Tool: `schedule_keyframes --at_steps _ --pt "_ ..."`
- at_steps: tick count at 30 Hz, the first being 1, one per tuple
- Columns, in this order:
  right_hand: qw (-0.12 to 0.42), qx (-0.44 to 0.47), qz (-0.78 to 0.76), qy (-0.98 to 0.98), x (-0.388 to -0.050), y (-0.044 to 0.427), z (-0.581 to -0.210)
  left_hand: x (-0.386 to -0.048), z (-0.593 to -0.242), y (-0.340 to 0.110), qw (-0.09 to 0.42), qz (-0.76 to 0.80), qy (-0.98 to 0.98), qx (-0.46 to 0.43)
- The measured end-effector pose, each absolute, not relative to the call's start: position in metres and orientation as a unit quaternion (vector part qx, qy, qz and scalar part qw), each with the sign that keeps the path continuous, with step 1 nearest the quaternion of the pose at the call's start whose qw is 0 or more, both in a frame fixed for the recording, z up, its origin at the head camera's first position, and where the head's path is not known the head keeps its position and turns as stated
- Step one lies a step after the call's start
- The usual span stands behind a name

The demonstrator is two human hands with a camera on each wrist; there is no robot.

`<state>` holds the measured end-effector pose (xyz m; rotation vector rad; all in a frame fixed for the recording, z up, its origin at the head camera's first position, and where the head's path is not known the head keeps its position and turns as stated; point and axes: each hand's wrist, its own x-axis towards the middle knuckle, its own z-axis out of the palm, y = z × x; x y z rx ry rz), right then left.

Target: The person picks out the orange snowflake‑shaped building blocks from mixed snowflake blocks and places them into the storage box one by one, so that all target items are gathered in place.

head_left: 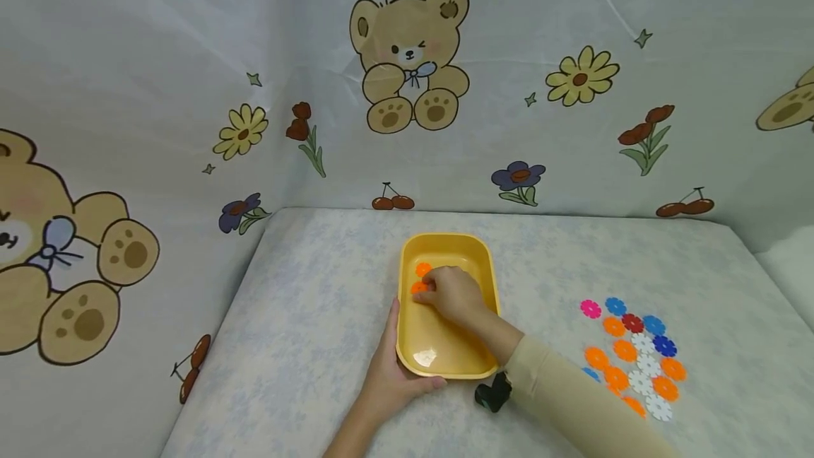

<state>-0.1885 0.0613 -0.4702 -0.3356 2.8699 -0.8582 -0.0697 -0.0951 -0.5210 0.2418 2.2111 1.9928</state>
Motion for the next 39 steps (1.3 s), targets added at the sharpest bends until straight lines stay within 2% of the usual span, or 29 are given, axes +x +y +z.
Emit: schedule_keyframes --at_steps 11,20,39 --pt "0.035 -0.109 -0.261 0.959 -0.1876 0.0629 -0.4722 -0.0689 -0.5216 -0.0936 0.063 0.66 0.743 0.092" --pt "0.016 -0.111 -0.252 0.961 -0.1869 0.0631 -0.4739 -0.0694 -0.5214 -0.0931 0.071 0.671 0.733 0.09" --pt "0.013 -0.114 -0.231 0.966 -0.1841 0.0658 -0.4743 -0.0689 -0.5185 -0.0927 0.071 0.667 0.737 0.085"
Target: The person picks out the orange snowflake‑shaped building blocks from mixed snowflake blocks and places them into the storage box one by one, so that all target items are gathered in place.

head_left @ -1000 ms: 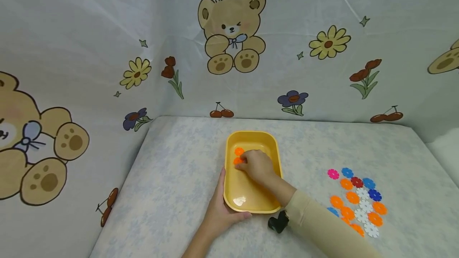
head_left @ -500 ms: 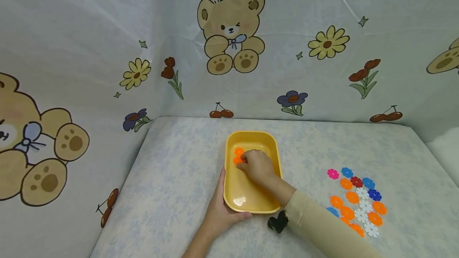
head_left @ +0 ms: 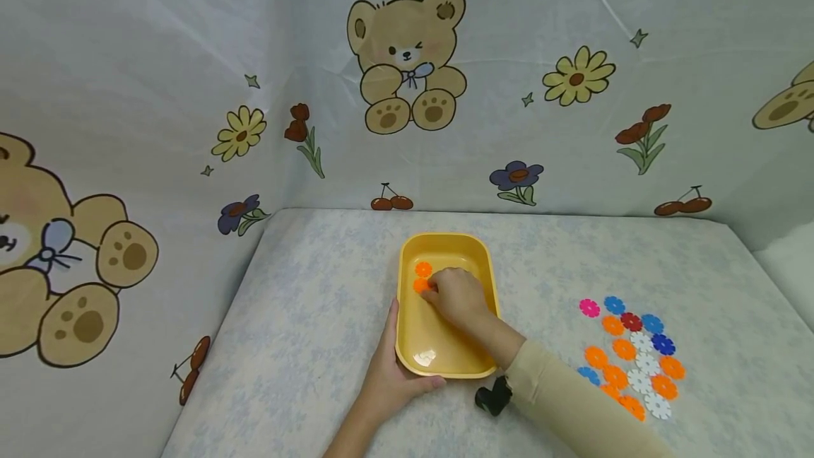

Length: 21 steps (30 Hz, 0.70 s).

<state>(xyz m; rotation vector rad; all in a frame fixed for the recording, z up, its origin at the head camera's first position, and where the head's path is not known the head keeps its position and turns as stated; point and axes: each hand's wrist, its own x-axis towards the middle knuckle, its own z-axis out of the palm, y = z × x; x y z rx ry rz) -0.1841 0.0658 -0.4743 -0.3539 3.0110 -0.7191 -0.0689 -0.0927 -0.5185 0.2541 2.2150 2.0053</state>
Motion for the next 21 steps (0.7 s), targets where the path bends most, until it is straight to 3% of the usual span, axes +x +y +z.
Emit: schedule_keyframes --at_steps 14,21 --pt "0.014 -0.117 -0.252 0.961 -0.175 0.075 -0.457 -0.069 -0.52 -0.092 0.069 0.657 0.746 0.08" --pt "-0.039 -0.127 -0.297 0.946 -0.151 0.118 -0.421 -0.068 -0.521 -0.093 0.069 0.67 0.734 0.087"
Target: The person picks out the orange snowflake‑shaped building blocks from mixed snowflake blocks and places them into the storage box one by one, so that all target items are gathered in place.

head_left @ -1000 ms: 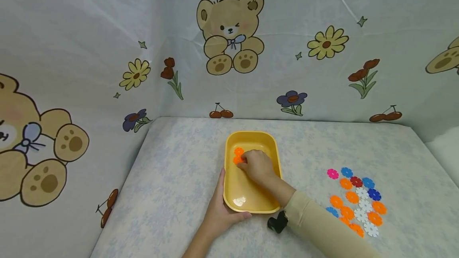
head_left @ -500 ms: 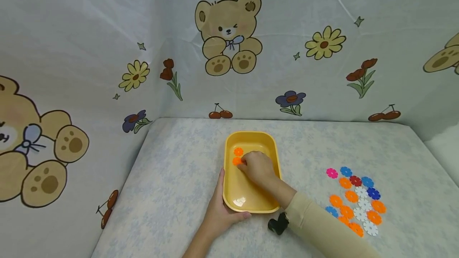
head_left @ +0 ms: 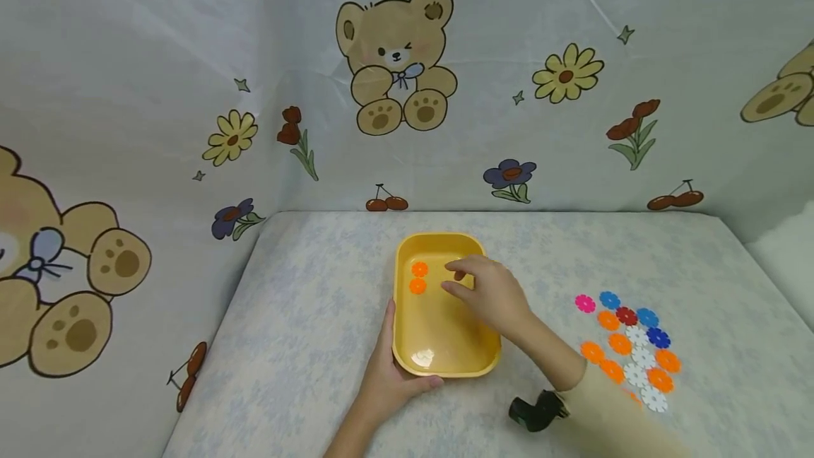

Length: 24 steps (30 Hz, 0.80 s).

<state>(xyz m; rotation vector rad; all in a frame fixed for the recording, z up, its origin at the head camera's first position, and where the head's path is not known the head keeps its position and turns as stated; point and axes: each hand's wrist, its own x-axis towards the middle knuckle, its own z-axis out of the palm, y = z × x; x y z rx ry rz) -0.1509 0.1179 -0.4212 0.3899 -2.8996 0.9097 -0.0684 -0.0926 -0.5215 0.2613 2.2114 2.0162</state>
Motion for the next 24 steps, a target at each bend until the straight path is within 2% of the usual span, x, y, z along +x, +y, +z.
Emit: schedule_keyframes --at_steps 3,6,10,15,20,24 --pt "0.062 0.127 0.298 -0.944 -0.142 0.153 -0.415 -0.069 -0.522 -0.093 0.071 0.681 0.724 0.085" --pt "0.054 0.121 0.294 -0.946 -0.134 0.195 -0.418 -0.069 -0.522 -0.092 0.071 0.685 0.72 0.084" --pt "0.005 0.117 0.291 -0.949 -0.12 0.254 -0.43 -0.068 -0.521 -0.093 0.071 0.692 0.714 0.082" --pt "-0.086 0.094 0.274 -0.953 -0.099 0.313 -0.451 -0.069 -0.523 -0.093 0.076 0.703 0.701 0.089" --pt "-0.156 0.084 0.264 -0.948 -0.085 0.338 -0.467 -0.068 -0.523 -0.092 0.074 0.7 0.705 0.091" --pt "-0.151 0.083 0.273 -0.947 -0.08 0.34 -0.474 -0.068 -0.523 -0.092 0.075 0.699 0.706 0.091"
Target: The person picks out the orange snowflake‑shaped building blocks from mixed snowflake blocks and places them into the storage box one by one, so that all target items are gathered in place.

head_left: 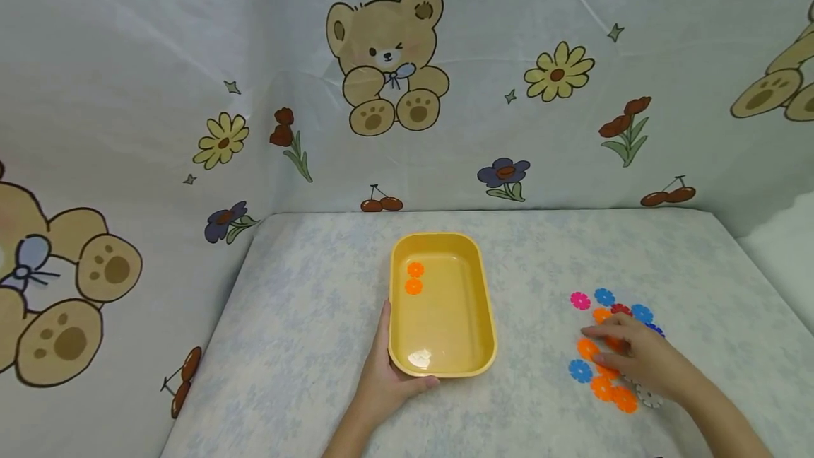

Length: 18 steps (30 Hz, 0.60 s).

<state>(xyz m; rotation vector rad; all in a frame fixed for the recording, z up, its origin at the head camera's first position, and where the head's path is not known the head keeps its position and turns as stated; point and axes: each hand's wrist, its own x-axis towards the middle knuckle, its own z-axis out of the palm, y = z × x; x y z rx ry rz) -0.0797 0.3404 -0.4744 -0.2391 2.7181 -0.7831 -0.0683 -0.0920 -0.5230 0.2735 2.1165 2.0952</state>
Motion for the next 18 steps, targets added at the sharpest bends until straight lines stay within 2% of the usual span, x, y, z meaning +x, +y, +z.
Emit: schedule_keyframes --at_steps 6,13,18 --pt "0.119 -0.087 -0.265 0.953 -0.0783 0.3362 -0.4762 -0.0685 -0.5235 -0.0926 0.075 0.693 0.711 0.089" --pt "0.163 -0.079 -0.308 0.934 -0.0778 0.3336 -0.4757 -0.0692 -0.5241 -0.0924 0.069 0.693 0.711 0.093" --pt "0.17 -0.053 -0.307 0.935 -0.0796 0.3303 -0.4747 -0.0694 -0.5242 -0.0925 0.069 0.695 0.71 0.096"
